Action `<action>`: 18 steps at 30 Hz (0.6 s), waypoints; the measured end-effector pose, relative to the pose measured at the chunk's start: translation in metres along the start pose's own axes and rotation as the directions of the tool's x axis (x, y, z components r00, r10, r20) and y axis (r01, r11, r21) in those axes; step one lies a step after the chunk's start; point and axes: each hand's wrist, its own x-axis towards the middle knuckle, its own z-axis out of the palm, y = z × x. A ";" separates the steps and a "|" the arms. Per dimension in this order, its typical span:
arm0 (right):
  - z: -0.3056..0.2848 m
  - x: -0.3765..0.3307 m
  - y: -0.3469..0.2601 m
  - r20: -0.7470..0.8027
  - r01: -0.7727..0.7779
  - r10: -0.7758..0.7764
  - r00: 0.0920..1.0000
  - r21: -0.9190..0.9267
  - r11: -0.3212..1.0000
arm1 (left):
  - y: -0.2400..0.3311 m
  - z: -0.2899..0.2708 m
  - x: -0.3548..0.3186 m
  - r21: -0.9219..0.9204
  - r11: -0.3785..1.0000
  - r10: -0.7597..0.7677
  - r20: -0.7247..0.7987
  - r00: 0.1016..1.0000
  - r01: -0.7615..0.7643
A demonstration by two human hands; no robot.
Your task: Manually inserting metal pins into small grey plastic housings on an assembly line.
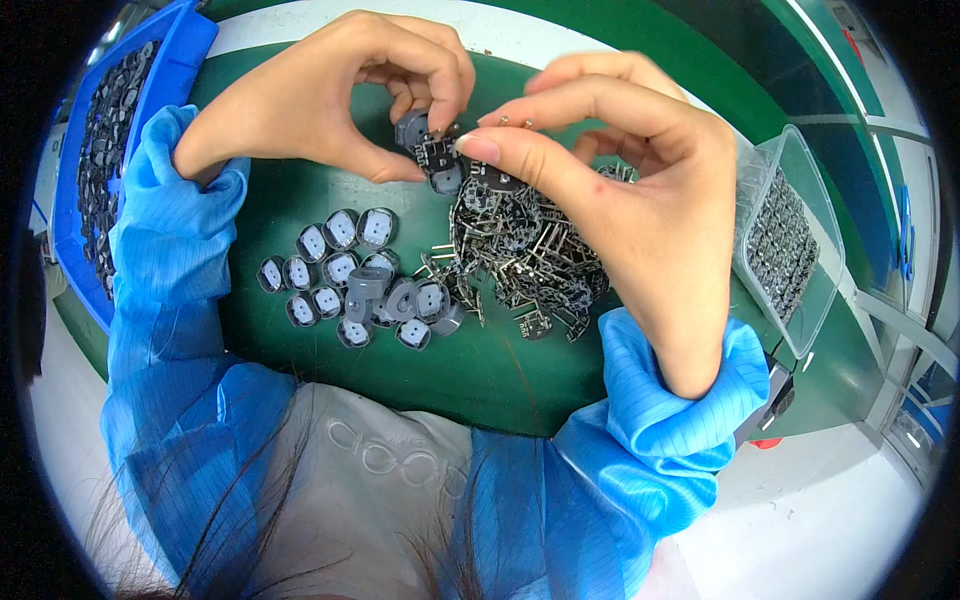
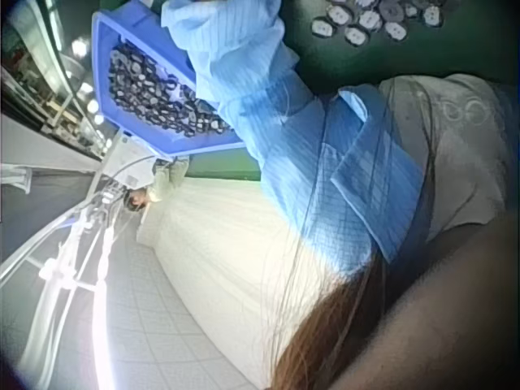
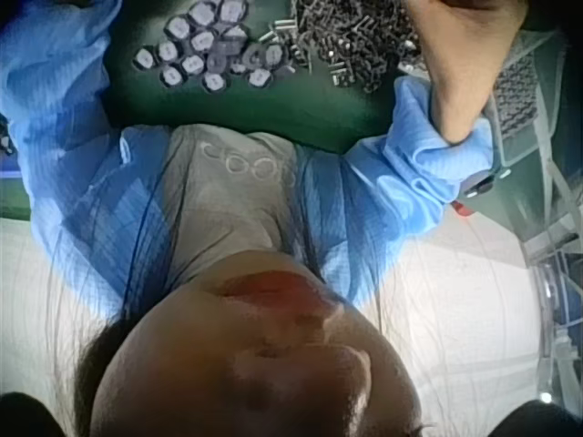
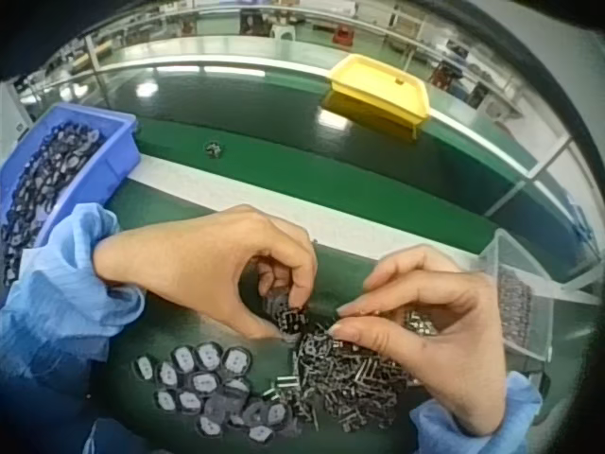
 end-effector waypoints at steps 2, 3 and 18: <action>0.000 0.000 0.001 0.044 -0.005 0.009 0.999 -0.094 0.996 | 0.011 0.000 0.002 0.170 0.985 0.011 -0.032 0.999 -0.006; 0.004 -0.001 0.001 0.001 -0.057 0.057 0.998 0.027 0.998 | 0.009 0.002 0.006 0.169 0.986 0.014 -0.028 1.000 -0.009; 0.027 -0.001 0.001 -0.306 0.181 -0.242 0.921 -0.215 0.960 | 0.017 0.021 -0.003 -0.267 0.962 -0.133 -0.277 0.952 0.057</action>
